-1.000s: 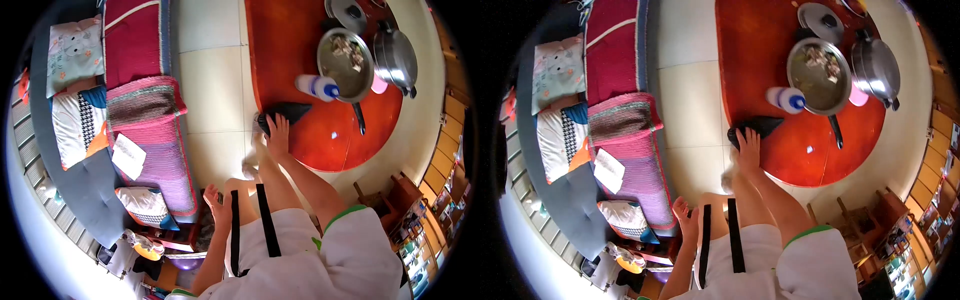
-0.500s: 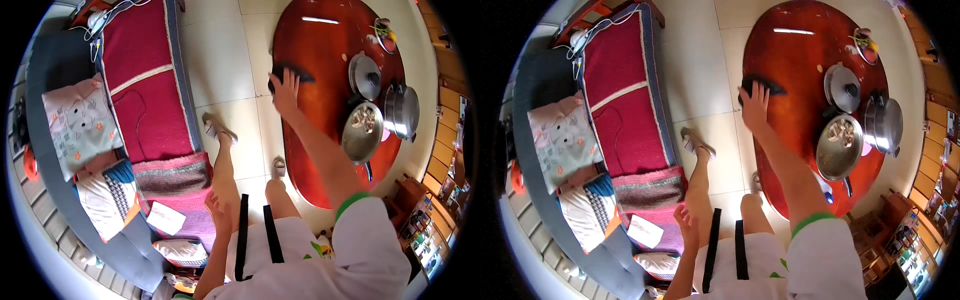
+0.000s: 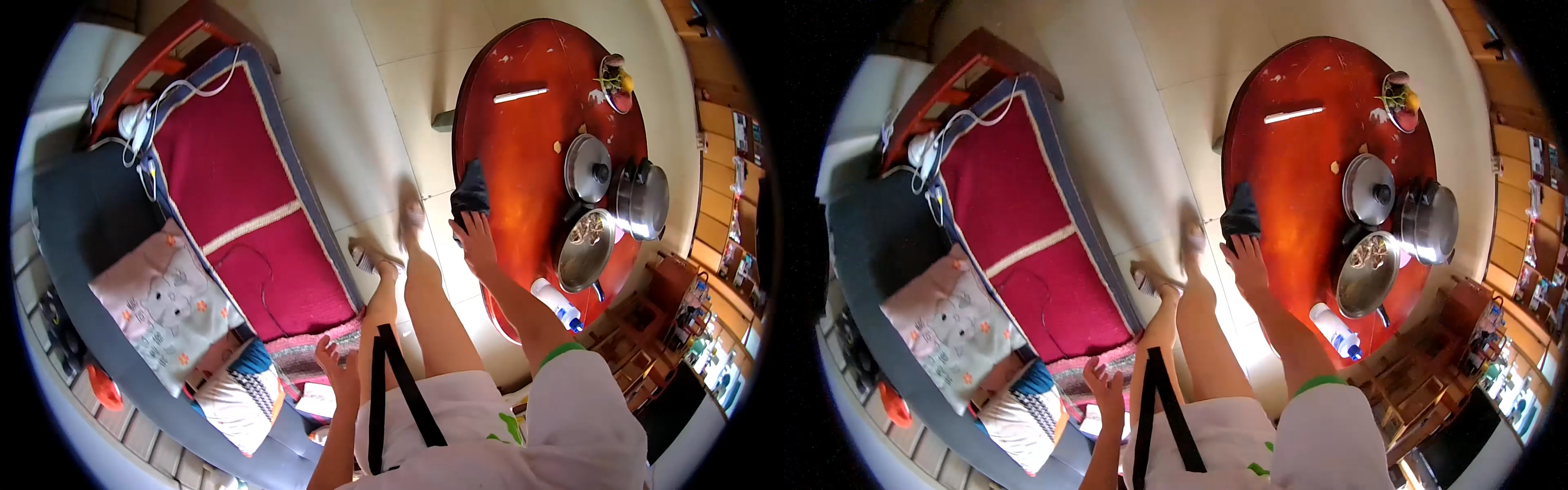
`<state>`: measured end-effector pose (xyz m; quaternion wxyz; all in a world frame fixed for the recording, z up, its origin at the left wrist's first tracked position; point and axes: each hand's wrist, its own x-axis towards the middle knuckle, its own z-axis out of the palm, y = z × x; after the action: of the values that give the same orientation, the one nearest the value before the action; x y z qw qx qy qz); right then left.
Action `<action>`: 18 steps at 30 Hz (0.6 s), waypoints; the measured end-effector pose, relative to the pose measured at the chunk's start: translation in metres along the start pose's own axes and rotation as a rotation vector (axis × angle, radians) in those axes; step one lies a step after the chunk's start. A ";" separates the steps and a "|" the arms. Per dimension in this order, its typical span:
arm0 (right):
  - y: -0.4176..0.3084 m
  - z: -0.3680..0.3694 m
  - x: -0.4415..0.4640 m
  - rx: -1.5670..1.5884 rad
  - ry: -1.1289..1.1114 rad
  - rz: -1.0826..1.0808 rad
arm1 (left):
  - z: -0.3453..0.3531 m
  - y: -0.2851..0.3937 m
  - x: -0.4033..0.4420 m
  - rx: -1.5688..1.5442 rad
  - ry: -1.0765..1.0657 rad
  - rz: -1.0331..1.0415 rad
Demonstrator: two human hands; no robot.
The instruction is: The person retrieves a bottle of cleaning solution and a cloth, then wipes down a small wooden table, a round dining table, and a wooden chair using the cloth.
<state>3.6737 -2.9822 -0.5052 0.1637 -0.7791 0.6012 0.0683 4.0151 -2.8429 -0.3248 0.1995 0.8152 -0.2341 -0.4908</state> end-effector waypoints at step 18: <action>0.154 -0.129 0.403 -0.056 0.363 0.737 | 0.116 0.263 0.142 0.094 -0.122 0.050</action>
<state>3.6219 -3.4283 -0.5336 -0.0019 -0.5153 0.8570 0.0002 3.9207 -3.1493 -0.3296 0.1586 0.7862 -0.2889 -0.5228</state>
